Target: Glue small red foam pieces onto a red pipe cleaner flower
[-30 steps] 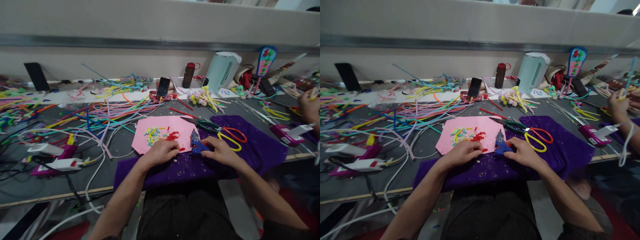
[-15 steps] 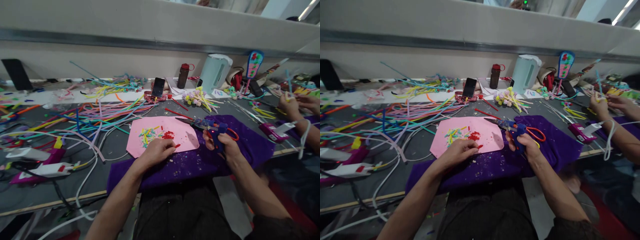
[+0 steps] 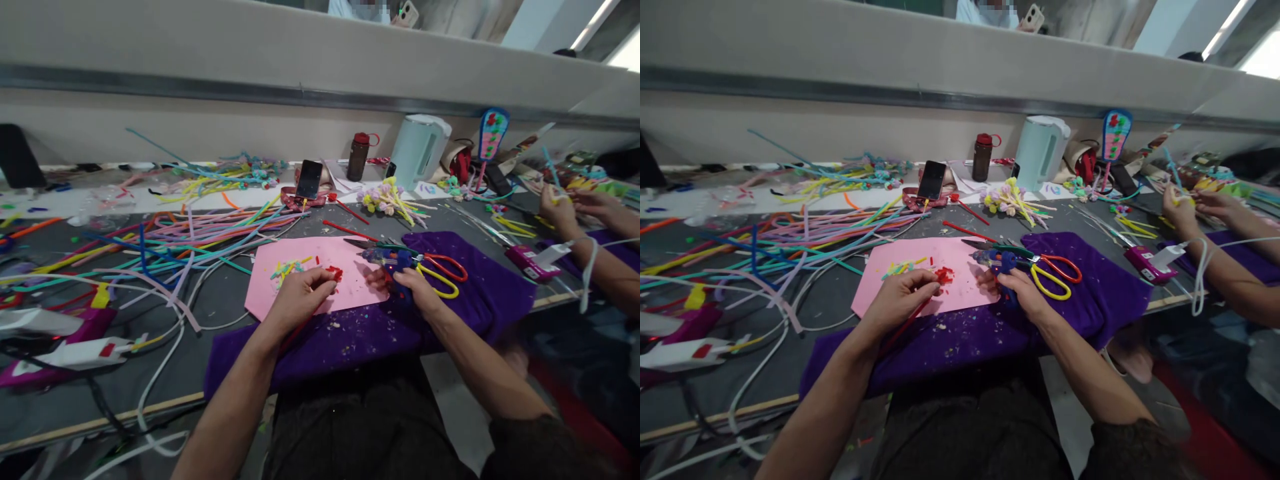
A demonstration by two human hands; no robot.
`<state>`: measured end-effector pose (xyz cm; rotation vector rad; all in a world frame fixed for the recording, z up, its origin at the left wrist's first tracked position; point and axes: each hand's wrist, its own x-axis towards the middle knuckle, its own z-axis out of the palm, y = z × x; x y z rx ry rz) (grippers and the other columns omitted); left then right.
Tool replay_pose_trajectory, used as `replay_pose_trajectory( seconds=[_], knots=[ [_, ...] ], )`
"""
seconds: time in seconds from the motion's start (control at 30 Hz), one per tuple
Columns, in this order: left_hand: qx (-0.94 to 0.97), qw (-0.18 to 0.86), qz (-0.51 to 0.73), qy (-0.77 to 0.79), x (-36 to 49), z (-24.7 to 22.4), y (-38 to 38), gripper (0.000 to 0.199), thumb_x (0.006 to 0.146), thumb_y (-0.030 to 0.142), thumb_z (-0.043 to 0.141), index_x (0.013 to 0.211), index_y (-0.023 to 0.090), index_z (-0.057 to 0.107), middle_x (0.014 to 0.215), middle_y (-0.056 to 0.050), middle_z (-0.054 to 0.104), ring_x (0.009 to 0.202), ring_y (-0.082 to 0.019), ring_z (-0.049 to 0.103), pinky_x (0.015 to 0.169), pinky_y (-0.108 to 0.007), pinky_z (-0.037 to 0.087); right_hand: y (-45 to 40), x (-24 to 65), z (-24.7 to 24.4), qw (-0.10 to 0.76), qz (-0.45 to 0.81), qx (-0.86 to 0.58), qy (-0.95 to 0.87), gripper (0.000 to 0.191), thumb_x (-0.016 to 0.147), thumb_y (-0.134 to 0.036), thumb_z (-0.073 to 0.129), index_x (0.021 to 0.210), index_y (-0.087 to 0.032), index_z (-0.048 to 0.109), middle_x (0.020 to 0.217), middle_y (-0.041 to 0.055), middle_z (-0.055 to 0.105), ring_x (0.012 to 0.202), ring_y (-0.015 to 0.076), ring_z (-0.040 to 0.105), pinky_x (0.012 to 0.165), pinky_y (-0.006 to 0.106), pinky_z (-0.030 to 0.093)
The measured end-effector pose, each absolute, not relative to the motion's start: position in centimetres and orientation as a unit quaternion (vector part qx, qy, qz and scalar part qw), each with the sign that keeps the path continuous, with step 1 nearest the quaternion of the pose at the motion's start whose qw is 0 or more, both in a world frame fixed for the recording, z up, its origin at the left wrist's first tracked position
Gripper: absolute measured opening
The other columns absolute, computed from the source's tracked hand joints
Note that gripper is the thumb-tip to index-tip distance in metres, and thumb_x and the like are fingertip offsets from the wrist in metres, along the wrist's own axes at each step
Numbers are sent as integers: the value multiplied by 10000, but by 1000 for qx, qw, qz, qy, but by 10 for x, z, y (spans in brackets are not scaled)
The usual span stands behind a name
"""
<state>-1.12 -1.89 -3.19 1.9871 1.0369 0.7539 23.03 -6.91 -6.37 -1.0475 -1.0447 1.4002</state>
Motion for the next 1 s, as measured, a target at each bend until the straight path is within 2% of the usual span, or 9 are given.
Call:
replay_pose_trajectory(
  seconds=[0.2, 0.4, 0.47, 0.53, 0.63, 0.8, 1.0],
  knots=[
    [765, 406, 305, 396, -11, -30, -20, 191, 751, 300, 507, 736, 162, 639, 705, -7, 642, 667, -130, 565, 635, -234, 415, -68, 228, -65, 536, 612, -425, -397, 281, 752, -320, 543, 938, -117, 602, 830, 101, 670, 662, 171, 623, 596, 290, 480],
    [678, 507, 350, 402, -11, -27, -18, 176, 723, 308, 564, 746, 149, 634, 632, -2, 624, 588, -111, 560, 576, -213, 427, -65, 230, -57, 550, 629, -352, -421, 328, 742, -345, 482, 958, -122, 586, 821, 92, 651, 556, 139, 575, 454, 231, 413],
    [649, 531, 353, 415, -11, -25, -18, 194, 718, 324, 577, 771, 144, 624, 601, -1, 622, 479, -83, 513, 476, -192, 394, -62, 228, -54, 544, 647, -329, -421, 363, 733, -369, 465, 970, -121, 581, 813, 92, 643, 517, 130, 551, 434, 230, 393],
    [623, 550, 351, 431, -11, -24, -19, 220, 719, 346, 580, 806, 145, 607, 589, 3, 626, 358, -47, 409, 363, -171, 304, -60, 224, -51, 538, 667, -309, -412, 381, 728, -382, 454, 969, -115, 579, 797, 91, 636, 493, 122, 534, 429, 230, 378],
    [587, 580, 361, 434, -12, -23, -21, 246, 724, 372, 576, 834, 153, 573, 617, 3, 642, 278, -19, 303, 294, -164, 204, -57, 215, -48, 525, 698, -286, -394, 387, 725, -408, 454, 938, -110, 580, 770, 86, 624, 475, 121, 523, 412, 229, 349],
    [548, 624, 392, 396, -16, -23, -19, 248, 713, 371, 597, 800, 145, 544, 626, -7, 642, 290, -14, 337, 296, -148, 220, -51, 198, -40, 511, 738, -274, -346, 392, 748, -473, 471, 895, -123, 570, 705, 43, 583, 417, 83, 461, 382, 207, 304],
    [497, 658, 436, 361, -20, -23, -15, 289, 721, 390, 589, 842, 138, 511, 679, -20, 648, 280, -4, 339, 270, -135, 186, -33, 184, -26, 500, 772, -224, -322, 431, 825, -539, 328, 863, -156, 523, 640, -4, 519, 351, 37, 321, 343, 169, 253]
  ],
)
